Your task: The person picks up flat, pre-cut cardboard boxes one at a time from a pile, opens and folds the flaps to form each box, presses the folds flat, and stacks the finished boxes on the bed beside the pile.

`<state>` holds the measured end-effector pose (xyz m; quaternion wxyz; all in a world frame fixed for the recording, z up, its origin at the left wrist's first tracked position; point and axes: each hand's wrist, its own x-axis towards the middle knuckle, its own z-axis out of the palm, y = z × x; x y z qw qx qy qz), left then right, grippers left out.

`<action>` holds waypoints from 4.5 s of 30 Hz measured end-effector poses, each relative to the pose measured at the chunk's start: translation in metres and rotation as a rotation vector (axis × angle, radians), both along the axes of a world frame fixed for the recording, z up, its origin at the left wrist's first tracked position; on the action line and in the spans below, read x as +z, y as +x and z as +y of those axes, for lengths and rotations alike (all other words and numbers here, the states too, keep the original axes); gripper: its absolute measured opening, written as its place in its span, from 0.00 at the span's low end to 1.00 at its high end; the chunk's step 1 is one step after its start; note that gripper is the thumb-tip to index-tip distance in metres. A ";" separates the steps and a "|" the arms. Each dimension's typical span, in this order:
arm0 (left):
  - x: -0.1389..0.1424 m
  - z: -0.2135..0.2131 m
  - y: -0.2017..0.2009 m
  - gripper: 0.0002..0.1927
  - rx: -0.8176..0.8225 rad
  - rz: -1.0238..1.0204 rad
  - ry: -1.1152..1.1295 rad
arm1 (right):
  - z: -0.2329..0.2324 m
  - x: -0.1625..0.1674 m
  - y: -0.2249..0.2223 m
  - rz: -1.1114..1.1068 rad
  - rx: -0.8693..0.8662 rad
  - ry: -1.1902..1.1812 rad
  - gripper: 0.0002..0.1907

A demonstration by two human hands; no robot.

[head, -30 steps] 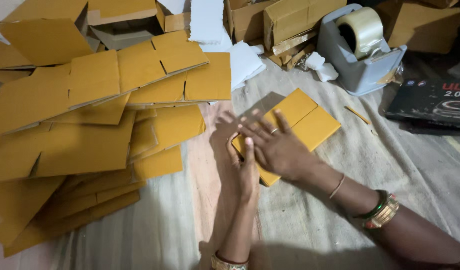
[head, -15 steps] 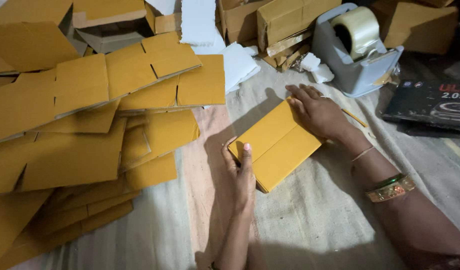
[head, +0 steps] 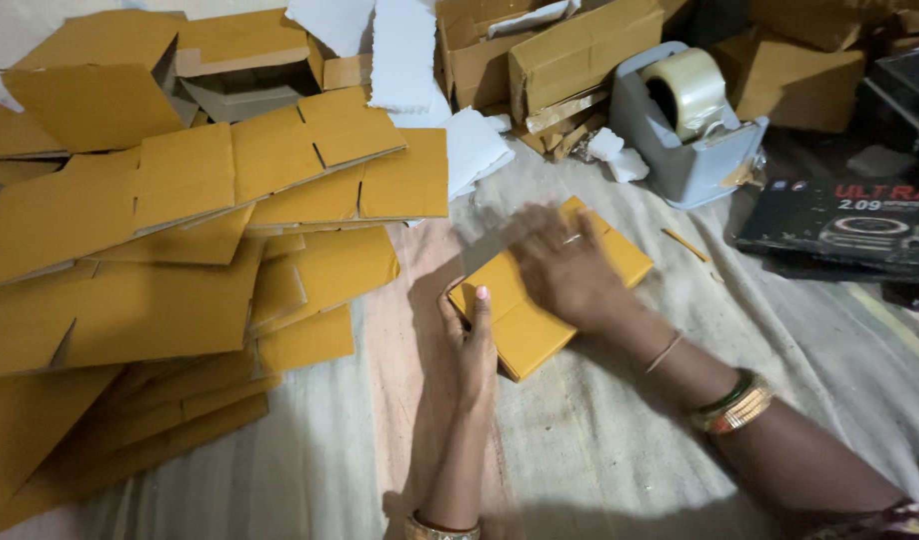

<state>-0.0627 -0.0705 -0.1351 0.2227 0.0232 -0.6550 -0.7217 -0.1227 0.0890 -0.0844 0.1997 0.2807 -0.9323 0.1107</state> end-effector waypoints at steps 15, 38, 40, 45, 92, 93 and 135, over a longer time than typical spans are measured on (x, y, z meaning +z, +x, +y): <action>0.036 0.005 0.032 0.32 -0.212 0.314 -0.014 | 0.056 0.056 -0.005 0.323 -0.075 -0.461 0.07; 0.035 0.004 0.024 0.36 -0.271 0.186 0.194 | 0.051 0.064 0.003 -0.267 -0.130 -0.901 0.18; 0.034 0.003 0.022 0.36 -0.263 0.199 0.205 | 0.058 0.067 -0.002 -0.429 0.015 -0.950 0.24; 0.062 -0.006 0.034 0.48 0.028 0.110 -0.239 | 0.056 0.083 0.004 -0.501 0.127 -0.877 0.29; 0.124 0.042 0.073 0.41 0.073 0.090 -0.115 | 0.082 0.124 0.067 -0.431 0.057 -0.781 0.28; 0.123 0.043 0.072 0.41 0.055 0.088 -0.078 | 0.081 0.123 0.066 -0.446 0.049 -0.764 0.28; 0.077 -0.009 0.044 0.47 -0.250 -0.215 0.074 | 0.061 0.079 0.030 -0.304 -0.359 -0.195 0.33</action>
